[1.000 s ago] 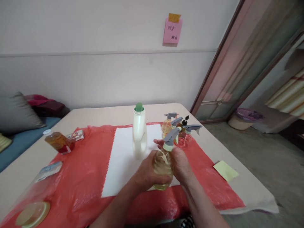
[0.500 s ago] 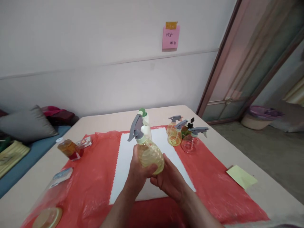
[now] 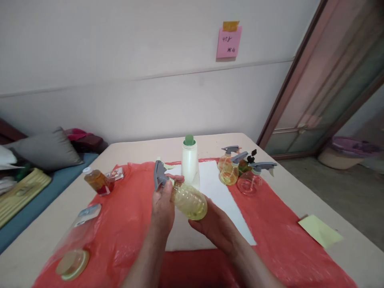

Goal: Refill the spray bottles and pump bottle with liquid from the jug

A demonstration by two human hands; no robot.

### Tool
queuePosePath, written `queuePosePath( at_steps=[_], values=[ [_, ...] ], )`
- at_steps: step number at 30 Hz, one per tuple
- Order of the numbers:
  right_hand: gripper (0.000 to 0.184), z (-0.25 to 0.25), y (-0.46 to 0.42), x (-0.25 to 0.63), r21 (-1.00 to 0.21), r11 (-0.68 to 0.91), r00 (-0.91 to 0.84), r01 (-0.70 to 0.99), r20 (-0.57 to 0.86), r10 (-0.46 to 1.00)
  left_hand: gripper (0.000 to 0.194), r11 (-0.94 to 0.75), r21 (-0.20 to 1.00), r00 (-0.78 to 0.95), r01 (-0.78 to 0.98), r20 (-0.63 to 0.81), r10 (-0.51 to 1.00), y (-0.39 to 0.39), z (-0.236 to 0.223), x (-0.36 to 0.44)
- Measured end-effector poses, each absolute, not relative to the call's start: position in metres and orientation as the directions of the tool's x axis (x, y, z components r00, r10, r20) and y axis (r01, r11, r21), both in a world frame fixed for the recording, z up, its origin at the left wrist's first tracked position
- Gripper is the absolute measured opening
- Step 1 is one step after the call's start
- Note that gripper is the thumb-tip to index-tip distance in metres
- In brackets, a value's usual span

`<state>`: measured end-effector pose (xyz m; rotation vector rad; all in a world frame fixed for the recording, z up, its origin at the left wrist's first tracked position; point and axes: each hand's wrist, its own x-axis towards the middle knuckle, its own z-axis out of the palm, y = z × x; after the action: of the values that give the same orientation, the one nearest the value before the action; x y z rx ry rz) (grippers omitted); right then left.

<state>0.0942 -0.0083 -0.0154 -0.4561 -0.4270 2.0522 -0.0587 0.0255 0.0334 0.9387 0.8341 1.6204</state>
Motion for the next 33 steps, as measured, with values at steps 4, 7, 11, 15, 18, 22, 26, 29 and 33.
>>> queuePosePath(
  at_steps=[4, 7, 11, 15, 18, 22, 26, 29, 33],
  values=[
    [0.07, -0.02, -0.007, 0.088, -0.41, -0.648, -0.606, -0.642, -0.247, 0.756, 0.027, -0.216, 0.876, -0.139, -0.432, 0.172, 0.975, 0.025, 0.036, -0.061],
    [0.053, -0.021, -0.008, 0.086, -0.423, -0.503, -0.485, -0.754, -0.158, 0.86, 0.028, -0.203, 0.878, -0.169, -0.434, 0.142, 0.975, 0.025, 0.038, -0.062],
    [0.061, -0.021, -0.01, 0.084, -0.398, -0.494, -0.49, -0.773, -0.12, 0.864, 0.028, -0.212, 0.844, -0.17, -0.492, 0.146, 0.975, 0.026, 0.038, -0.061],
    [0.076, -0.024, -0.01, 0.082, -0.371, -0.665, -0.64, -0.648, -0.21, 0.74, 0.027, -0.222, 0.843, -0.179, -0.489, 0.152, 0.972, 0.027, 0.035, -0.061],
    [0.06, -0.023, -0.012, 0.082, -0.396, -0.479, -0.476, -0.784, -0.114, 0.872, 0.028, -0.248, 0.828, -0.223, -0.503, 0.153, 0.963, 0.029, 0.034, -0.062],
    [0.068, -0.023, -0.013, 0.08, -0.399, -0.511, -0.498, -0.762, -0.142, 0.855, 0.027, -0.265, 0.828, -0.237, -0.495, 0.164, 0.957, 0.031, 0.035, -0.061],
    [0.066, -0.025, -0.012, 0.08, -0.411, -0.571, -0.536, -0.711, -0.208, 0.818, 0.027, -0.268, 0.827, -0.263, -0.494, 0.151, 0.953, 0.031, 0.034, -0.062],
    [0.058, -0.023, -0.012, 0.082, -0.428, -0.395, -0.391, -0.812, -0.104, 0.915, 0.028, -0.312, 0.803, -0.312, -0.508, 0.165, 0.935, 0.034, 0.034, -0.065],
    [0.055, -0.025, -0.008, 0.088, -0.39, -0.38, -0.35, -0.839, -0.147, 0.925, 0.028, -0.392, 0.771, -0.385, -0.502, 0.206, 0.9, 0.044, 0.041, -0.081]
  ],
)
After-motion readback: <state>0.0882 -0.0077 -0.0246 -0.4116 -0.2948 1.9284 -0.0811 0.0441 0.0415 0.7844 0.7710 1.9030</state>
